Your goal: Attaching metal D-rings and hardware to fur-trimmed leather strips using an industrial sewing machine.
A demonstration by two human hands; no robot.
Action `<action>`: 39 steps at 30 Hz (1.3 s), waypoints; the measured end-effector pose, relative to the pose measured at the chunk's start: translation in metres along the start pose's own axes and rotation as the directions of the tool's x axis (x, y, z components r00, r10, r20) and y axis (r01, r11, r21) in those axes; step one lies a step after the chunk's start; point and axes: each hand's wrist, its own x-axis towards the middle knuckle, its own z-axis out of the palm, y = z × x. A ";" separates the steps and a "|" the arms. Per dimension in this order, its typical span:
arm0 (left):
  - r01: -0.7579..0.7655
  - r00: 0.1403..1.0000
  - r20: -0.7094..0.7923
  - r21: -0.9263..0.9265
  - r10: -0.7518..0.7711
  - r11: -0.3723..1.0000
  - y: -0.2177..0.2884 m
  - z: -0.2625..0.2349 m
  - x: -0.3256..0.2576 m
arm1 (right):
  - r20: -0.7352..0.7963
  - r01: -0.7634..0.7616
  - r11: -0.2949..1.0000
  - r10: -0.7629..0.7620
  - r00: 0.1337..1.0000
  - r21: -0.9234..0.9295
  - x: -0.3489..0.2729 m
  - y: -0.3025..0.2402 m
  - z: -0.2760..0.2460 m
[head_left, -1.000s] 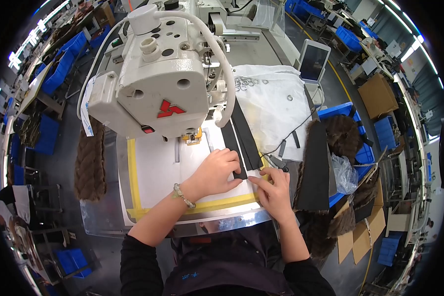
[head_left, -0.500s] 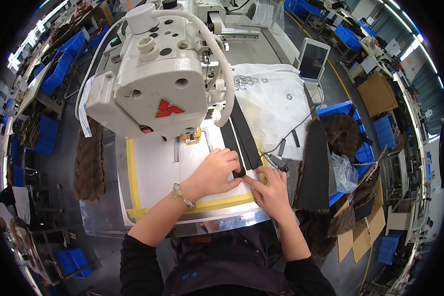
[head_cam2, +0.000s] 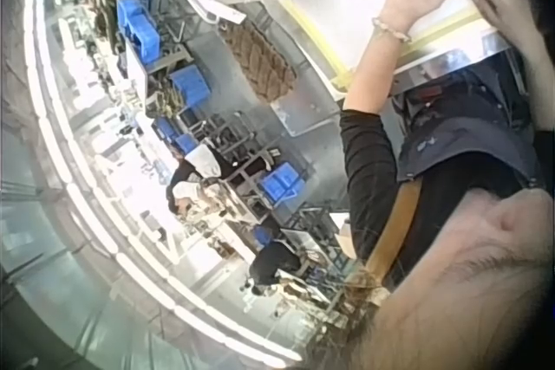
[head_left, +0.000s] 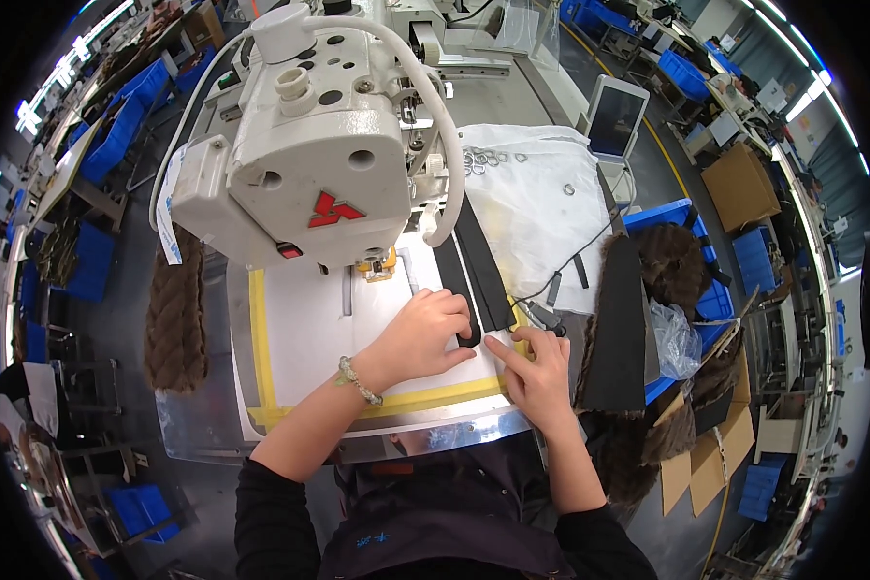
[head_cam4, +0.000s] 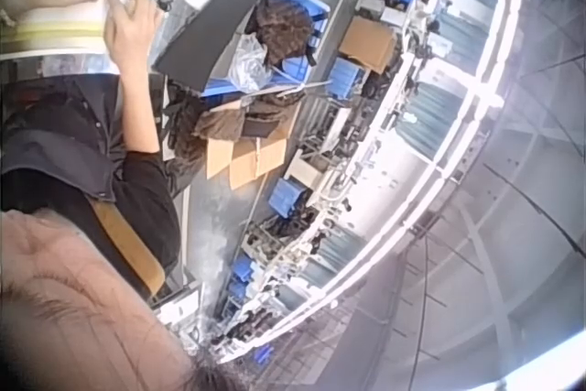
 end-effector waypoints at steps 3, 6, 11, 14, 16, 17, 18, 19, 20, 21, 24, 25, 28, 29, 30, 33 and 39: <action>0.014 1.000 0.006 0.028 -0.014 1.000 0.003 -0.002 0.001 | -0.021 0.023 1.000 -0.023 1.000 0.007 0.001 -0.001 0.000; 0.014 1.000 0.001 0.047 -0.014 0.999 0.003 -0.001 0.001 | -0.022 0.028 1.000 -0.028 0.999 -0.002 0.000 0.000 0.002; 0.012 1.000 -0.002 0.055 -0.011 0.998 0.004 0.000 0.001 | -0.032 0.021 1.000 -0.021 0.999 -0.016 -0.001 0.001 0.002; 0.011 1.000 -0.002 0.055 -0.011 0.998 0.004 0.001 0.001 | -0.041 0.055 0.997 -0.057 0.998 -0.053 -0.001 0.002 0.002; 0.010 1.000 -0.006 0.055 -0.009 0.998 0.003 0.001 0.000 | -0.035 0.065 0.996 -0.067 0.997 -0.055 -0.001 0.003 0.002; 0.009 1.000 -0.004 0.046 -0.009 0.999 0.003 0.001 0.000 | -0.030 0.076 0.995 -0.078 0.997 -0.057 0.000 0.003 0.002; 0.008 1.000 -0.002 0.037 -0.008 0.999 0.002 0.001 0.000 | -0.030 0.076 0.995 -0.077 0.997 -0.057 0.000 0.002 0.002; 0.008 1.000 -0.002 0.036 -0.008 0.999 0.002 0.001 0.000 | -0.027 0.089 0.994 -0.091 0.995 -0.066 0.001 0.001 0.001; 0.010 1.000 -0.002 0.035 -0.010 0.999 0.003 0.001 0.000 | -0.025 0.102 0.992 -0.104 0.994 -0.075 0.002 0.000 0.000; 0.011 1.000 -0.002 0.033 -0.011 0.999 0.003 0.001 0.000 | -0.026 0.102 0.992 -0.104 0.994 -0.075 0.002 0.000 0.000; 0.021 1.000 -0.010 0.040 -0.020 0.999 0.005 0.002 0.001 | -0.008 0.108 0.990 -0.109 0.994 -0.088 0.003 0.000 0.001; 0.021 1.000 -0.011 0.041 -0.021 0.999 0.005 0.002 0.001 | -0.003 0.107 0.990 -0.107 0.994 -0.092 0.003 -0.001 0.001; -0.003 0.999 -0.054 0.061 0.007 0.998 0.004 0.004 0.001 | 0.005 0.105 0.989 -0.105 0.994 -0.103 0.005 -0.003 0.002; -0.006 0.998 -0.063 0.067 0.010 0.998 0.004 0.004 0.001 | 0.010 0.105 0.988 -0.104 0.995 -0.110 0.006 -0.003 0.002; -0.011 0.997 -0.072 0.072 0.017 0.997 0.004 0.004 0.001 | 0.008 0.106 0.988 -0.106 0.994 -0.111 0.006 -0.003 0.002; -0.073 0.984 -0.140 0.244 0.110 0.967 0.009 0.013 0.000 | 0.043 0.072 0.995 -0.070 0.997 -0.068 0.004 -0.003 0.003; -0.135 0.928 -0.216 0.567 0.305 0.813 0.020 -0.015 0.005 | 0.053 0.119 0.987 -0.114 0.992 -0.112 0.008 -0.003 -0.001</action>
